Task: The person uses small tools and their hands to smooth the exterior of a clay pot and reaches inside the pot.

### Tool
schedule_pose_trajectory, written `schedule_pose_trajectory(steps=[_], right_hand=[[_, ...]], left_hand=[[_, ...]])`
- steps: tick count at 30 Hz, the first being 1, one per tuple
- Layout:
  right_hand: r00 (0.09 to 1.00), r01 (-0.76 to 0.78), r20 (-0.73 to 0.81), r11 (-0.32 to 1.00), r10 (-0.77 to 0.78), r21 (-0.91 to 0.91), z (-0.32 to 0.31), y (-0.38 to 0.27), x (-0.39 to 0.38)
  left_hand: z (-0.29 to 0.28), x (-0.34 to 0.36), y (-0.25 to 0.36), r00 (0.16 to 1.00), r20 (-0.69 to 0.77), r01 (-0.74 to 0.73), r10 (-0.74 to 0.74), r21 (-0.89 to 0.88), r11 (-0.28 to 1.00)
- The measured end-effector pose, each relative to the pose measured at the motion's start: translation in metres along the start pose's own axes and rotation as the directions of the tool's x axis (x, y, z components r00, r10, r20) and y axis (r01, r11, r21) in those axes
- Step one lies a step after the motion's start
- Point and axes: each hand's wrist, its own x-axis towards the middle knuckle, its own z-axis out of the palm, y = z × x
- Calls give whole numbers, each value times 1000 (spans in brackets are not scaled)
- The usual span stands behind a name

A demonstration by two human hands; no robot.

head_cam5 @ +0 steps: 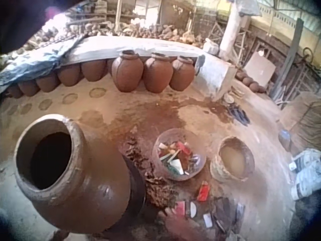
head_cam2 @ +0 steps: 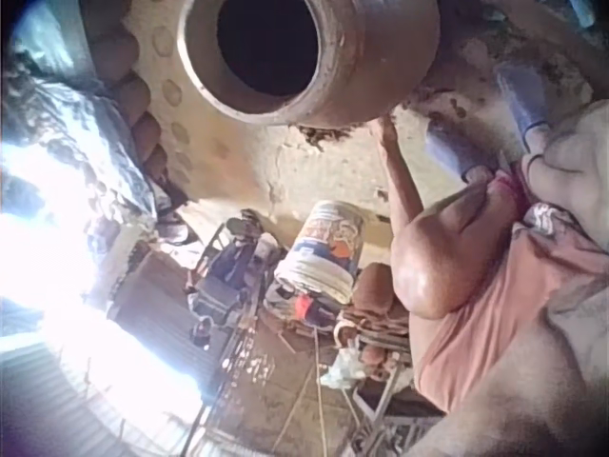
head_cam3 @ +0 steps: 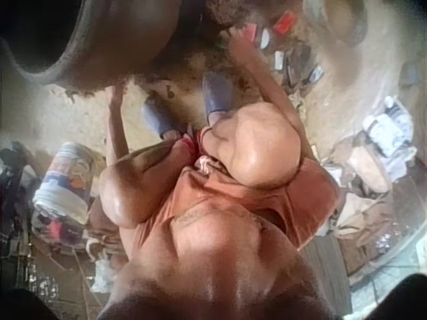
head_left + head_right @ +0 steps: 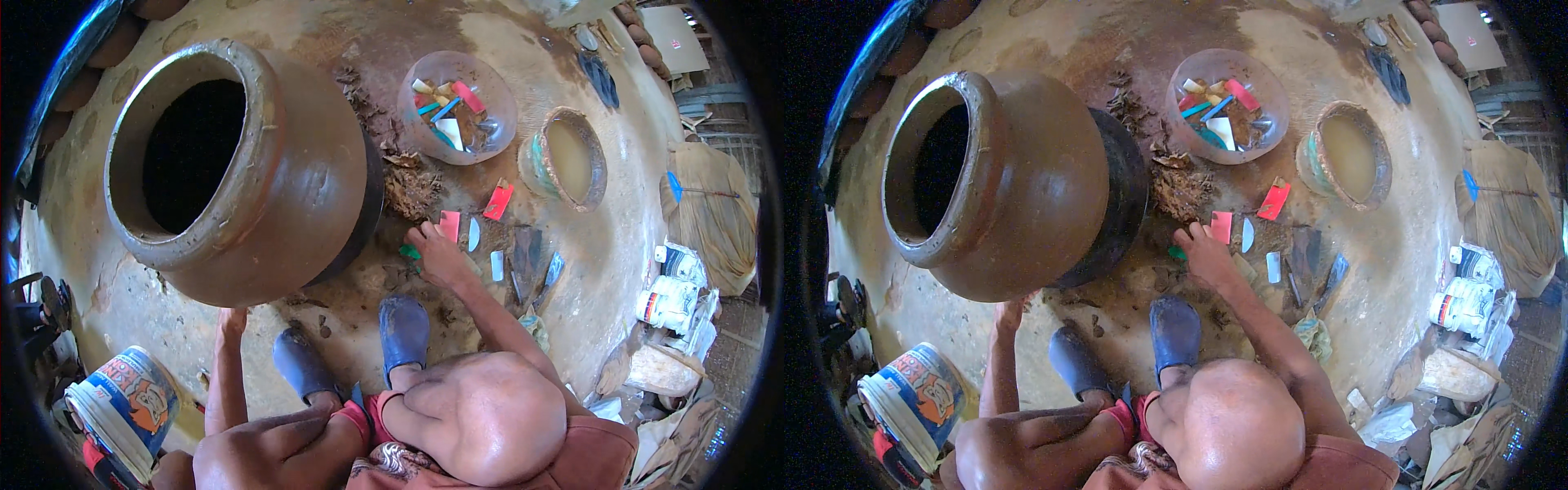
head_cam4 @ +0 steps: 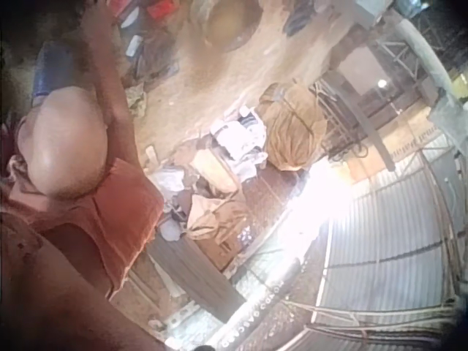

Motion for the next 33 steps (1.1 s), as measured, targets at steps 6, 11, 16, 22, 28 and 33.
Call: schedule_pose_trajectory(steps=[6, 11, 16, 22, 28, 33], right_hand=[[996, -62, -33, 917, 82, 395, -44, 39, -22], [826, 29, -533, 931, 182, 363, -149, 28, 24], [762, -174, -605, 973, 231, 152, -202, 104, 113], [925, -320, -279, 924, 257, -208, -160, 182, 179], [901, -320, -345, 939, 262, -123, -163, 165, 173], [743, -227, -655, 973, 139, -50, -199, 112, 153]], left_hand=[[64, 6, -4, 992, -11, -119, 129, -460, 880], [-13, 11, -57, 990, -45, -132, 131, -589, 797], [11, 7, -31, 994, -81, -102, 70, -528, 843], [11, -23, -29, 992, -127, -41, -21, -468, 883], [16, -55, -29, 981, -171, 8, -88, -425, 905], [38, -35, 33, 974, -223, -43, -25, -292, 956]])
